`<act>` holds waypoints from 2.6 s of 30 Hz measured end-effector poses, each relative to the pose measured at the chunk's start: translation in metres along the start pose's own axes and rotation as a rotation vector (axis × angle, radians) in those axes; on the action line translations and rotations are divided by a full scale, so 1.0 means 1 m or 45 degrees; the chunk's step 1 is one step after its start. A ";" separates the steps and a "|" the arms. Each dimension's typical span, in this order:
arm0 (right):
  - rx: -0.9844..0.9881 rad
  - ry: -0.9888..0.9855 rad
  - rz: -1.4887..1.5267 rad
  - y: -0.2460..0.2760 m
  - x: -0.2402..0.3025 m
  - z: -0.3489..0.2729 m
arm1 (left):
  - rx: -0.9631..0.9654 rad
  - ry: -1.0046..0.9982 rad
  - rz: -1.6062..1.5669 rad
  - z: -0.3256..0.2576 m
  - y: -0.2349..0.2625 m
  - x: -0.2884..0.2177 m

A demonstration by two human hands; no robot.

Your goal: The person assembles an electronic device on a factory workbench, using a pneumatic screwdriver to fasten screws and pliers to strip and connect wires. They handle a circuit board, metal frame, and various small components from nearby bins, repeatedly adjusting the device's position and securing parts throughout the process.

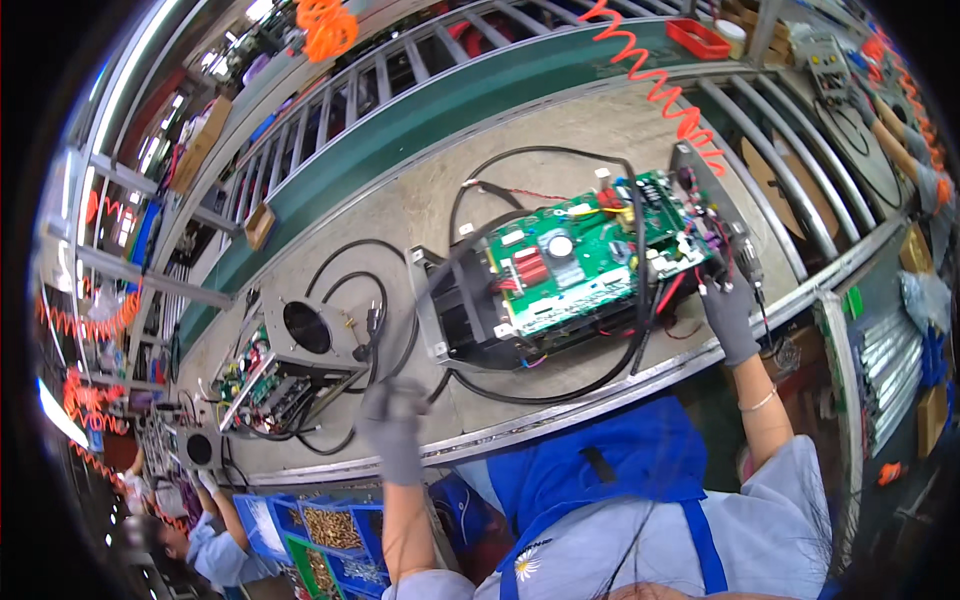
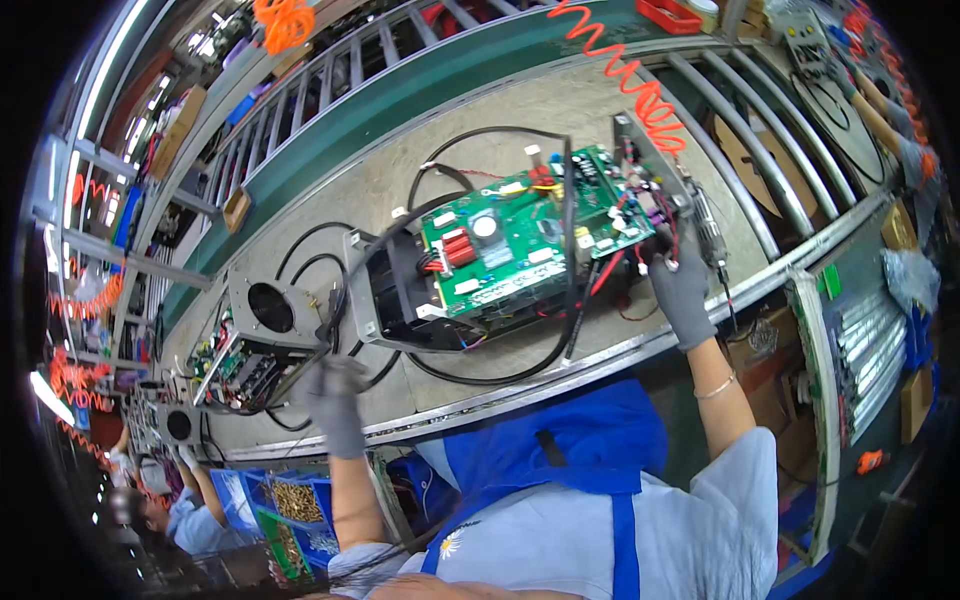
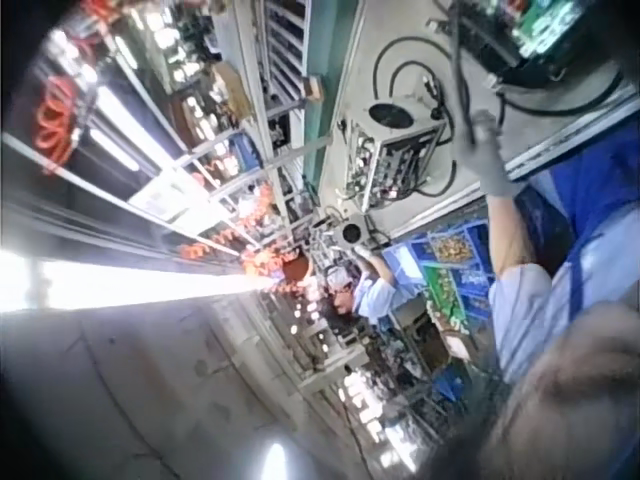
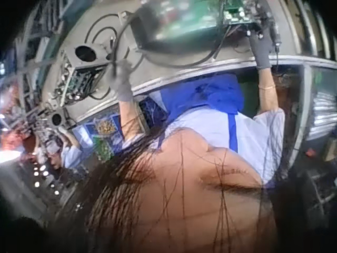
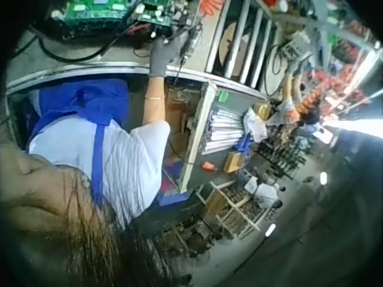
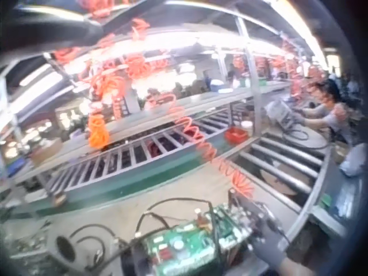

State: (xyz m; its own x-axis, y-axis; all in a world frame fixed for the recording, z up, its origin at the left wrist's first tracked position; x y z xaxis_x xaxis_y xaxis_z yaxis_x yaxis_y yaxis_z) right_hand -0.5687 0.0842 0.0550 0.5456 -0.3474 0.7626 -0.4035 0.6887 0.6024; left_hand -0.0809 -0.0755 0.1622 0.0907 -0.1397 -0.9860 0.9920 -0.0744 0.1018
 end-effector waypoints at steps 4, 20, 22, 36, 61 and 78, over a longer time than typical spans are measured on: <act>0.004 0.111 -0.052 0.005 0.023 0.004 | -0.142 0.008 -0.645 0.093 -0.010 -0.036; -0.058 0.209 -0.197 -0.004 0.024 0.001 | 0.967 0.033 0.462 -0.112 -0.199 0.021; -0.083 0.214 -0.207 -0.002 0.018 0.002 | 0.955 -0.026 0.358 -0.090 -0.172 -0.020; -0.099 0.223 -0.295 -0.014 0.011 0.002 | -0.080 -0.762 1.211 0.220 0.000 -0.065; -0.071 0.956 -0.083 0.103 0.150 0.052 | 1.283 -0.734 1.117 0.054 -0.404 -0.096; 0.084 0.456 0.606 0.087 0.114 0.054 | 1.368 0.330 0.453 0.068 -0.424 -0.063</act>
State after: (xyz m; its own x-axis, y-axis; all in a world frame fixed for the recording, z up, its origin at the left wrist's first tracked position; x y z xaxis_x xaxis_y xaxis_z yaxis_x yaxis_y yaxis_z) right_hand -0.5813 0.0701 0.2065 0.5031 0.2338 0.8320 -0.7027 0.6711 0.2363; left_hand -0.5129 -0.1024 0.1904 0.4876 -0.1242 -0.8642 0.3328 -0.8887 0.3154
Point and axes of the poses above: each hand's wrist, its own z-axis towards the middle knuckle, its own y-axis out of the back of the hand, x = y × z, the point moved 8 cm from there along z, towards the middle knuckle, and after that the axes turned 8 degrees about -z, right-handed, at the moved point
